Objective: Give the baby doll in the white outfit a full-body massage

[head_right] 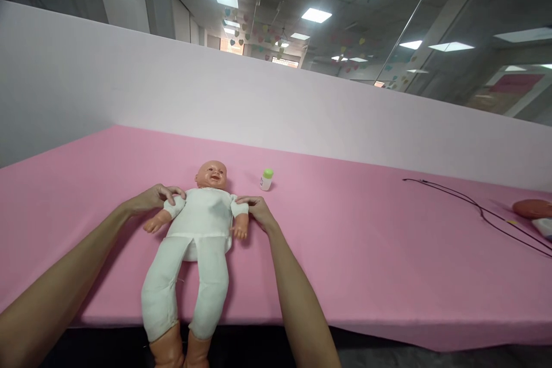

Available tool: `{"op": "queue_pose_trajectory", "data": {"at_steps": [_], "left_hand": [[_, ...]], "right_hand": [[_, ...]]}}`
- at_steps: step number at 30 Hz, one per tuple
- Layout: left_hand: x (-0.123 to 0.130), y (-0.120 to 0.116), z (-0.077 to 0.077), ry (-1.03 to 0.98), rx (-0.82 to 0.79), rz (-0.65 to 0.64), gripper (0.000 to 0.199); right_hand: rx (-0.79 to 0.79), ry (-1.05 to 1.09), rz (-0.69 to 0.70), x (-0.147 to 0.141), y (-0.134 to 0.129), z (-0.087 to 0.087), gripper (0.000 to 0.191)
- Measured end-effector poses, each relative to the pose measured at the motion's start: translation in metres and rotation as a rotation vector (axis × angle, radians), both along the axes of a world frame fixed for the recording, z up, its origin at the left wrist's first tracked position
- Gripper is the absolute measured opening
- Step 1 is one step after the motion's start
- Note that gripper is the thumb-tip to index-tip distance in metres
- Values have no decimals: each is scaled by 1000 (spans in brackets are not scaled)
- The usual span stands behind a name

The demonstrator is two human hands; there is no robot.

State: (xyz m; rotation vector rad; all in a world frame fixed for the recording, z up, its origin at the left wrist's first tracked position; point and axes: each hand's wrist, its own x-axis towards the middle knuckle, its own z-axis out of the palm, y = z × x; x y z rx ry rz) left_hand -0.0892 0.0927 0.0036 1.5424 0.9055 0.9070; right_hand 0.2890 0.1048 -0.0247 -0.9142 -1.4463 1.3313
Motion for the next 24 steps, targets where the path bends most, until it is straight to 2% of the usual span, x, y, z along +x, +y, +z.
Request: {"op": "queue_pose_trajectory", "data": {"at_steps": [5,8,10,13,17,22,24], "left_hand": [[14,10,-19,-122,-3,277,49],[20,18,-32,-107,-19,373,60],[20,21,-35,-77,-31,396,62],[15,17,-28,-100,-41,354,53],[3,5,-8,-140,-17,206,39],[-6,0,4,96,28,-63,14],[-7,0,3,127,39,-104,9]], "right_hand": [[-40,1,-124,-8,-1,-1,27],[-48,-57,-169,-11,1,-2,37],[-49,-90,-185,-11,2,-2,41],[-41,-59,-121,-8,2,-1,37],[-75,16,6,0,1,-1,29],[-33,-10,74,6,5,-6,14],[-19,-23,103,6,5,-7,10]]}}
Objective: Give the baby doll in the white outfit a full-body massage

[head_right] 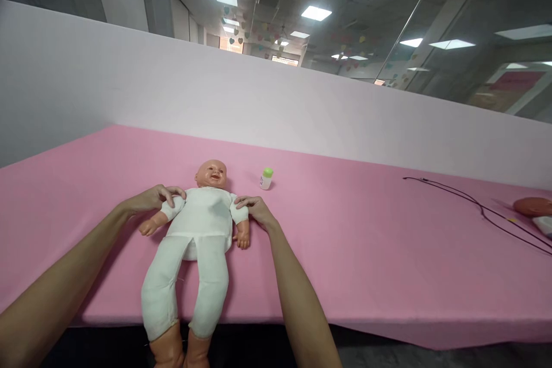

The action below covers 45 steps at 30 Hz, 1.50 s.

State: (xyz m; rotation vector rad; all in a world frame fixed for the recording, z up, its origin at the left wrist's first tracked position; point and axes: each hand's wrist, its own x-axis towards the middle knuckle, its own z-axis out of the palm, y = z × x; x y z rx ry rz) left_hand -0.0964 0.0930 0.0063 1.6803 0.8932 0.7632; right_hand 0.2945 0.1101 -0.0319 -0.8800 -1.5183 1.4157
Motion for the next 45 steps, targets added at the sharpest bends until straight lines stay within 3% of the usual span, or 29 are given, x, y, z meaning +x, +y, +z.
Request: {"op": "queue_pose_trajectory", "data": {"at_steps": [2,6,9,12,17,21,26,29,33,40,45], "left_hand": [[2,1,-3,-40,7,40,16],[14,6,-16,-216,13,270,50],[25,15,-31,-282,5,433,60],[29,21,-41,-245,-13,510,65],[17,17,-33,-263,-58,409,51],[6,10,-19,-264,-42,226,38],[1,6,-11,-111,-6,-21,16],[3,6,-13,-113,-26,44,14],[10,10,-22,-218,-39,278,43],[29,16,-33,-272,-66,490,62],[25,10,-22,-246,-79,443,55]], "right_hand": [[-6,26,-45,-2,0,0,17],[-28,59,-165,-8,-2,2,26],[-48,46,-221,-11,-2,2,21],[-48,9,-237,-12,-2,3,30],[-67,-8,-161,-10,-4,6,34],[-69,17,-75,-5,-4,6,28],[-16,3,-19,-1,0,-2,16],[-41,26,-85,-3,2,-4,23],[-28,69,-168,-7,-1,0,29],[-68,48,-245,-11,-2,3,34],[-48,-4,-206,-11,-3,6,39]]}}
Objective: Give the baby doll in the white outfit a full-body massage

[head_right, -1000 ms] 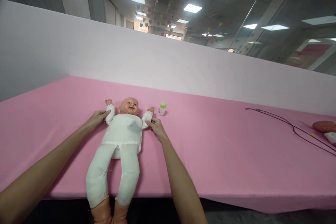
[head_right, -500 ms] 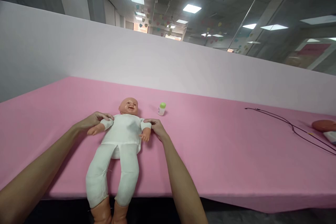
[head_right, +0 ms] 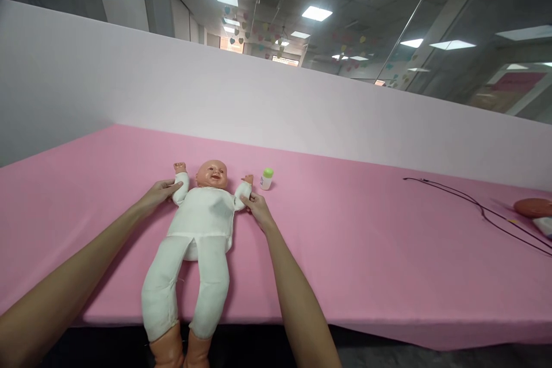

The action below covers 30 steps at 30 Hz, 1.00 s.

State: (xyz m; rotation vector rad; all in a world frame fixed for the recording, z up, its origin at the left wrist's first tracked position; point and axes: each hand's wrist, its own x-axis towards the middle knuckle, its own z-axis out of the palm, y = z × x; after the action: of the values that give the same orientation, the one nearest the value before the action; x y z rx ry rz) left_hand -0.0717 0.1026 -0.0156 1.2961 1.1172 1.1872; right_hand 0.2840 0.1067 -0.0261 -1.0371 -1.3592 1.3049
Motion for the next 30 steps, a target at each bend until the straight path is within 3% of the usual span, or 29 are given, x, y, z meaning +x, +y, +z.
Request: {"op": "queue_pose_trajectory", "data": {"at_steps": [5,8,10,12,14,19,22,26,30], "left_hand": [[-13,-6,13,9,61,-179,40],[-18,-8,18,92,84,-334,17],[-20,-8,18,159,96,-424,12],[-20,-8,17,165,93,-426,10],[-18,-6,14,104,89,-326,20],[-12,4,7,-124,105,125,79],[-11,11,0,-179,11,382,89],[-17,14,-11,-103,-33,612,100],[-25,11,-16,228,50,741,117]], "right_hand": [[3,3,132,4,-4,4,30],[39,-5,164,6,-3,1,16],[58,-4,175,7,-1,-3,7],[53,0,164,6,1,-5,7],[45,28,101,6,3,-6,16],[27,148,-144,7,5,-5,47],[29,146,-186,8,7,-5,54],[29,151,-320,15,17,-9,57],[-51,76,-494,35,23,-14,58]]}}
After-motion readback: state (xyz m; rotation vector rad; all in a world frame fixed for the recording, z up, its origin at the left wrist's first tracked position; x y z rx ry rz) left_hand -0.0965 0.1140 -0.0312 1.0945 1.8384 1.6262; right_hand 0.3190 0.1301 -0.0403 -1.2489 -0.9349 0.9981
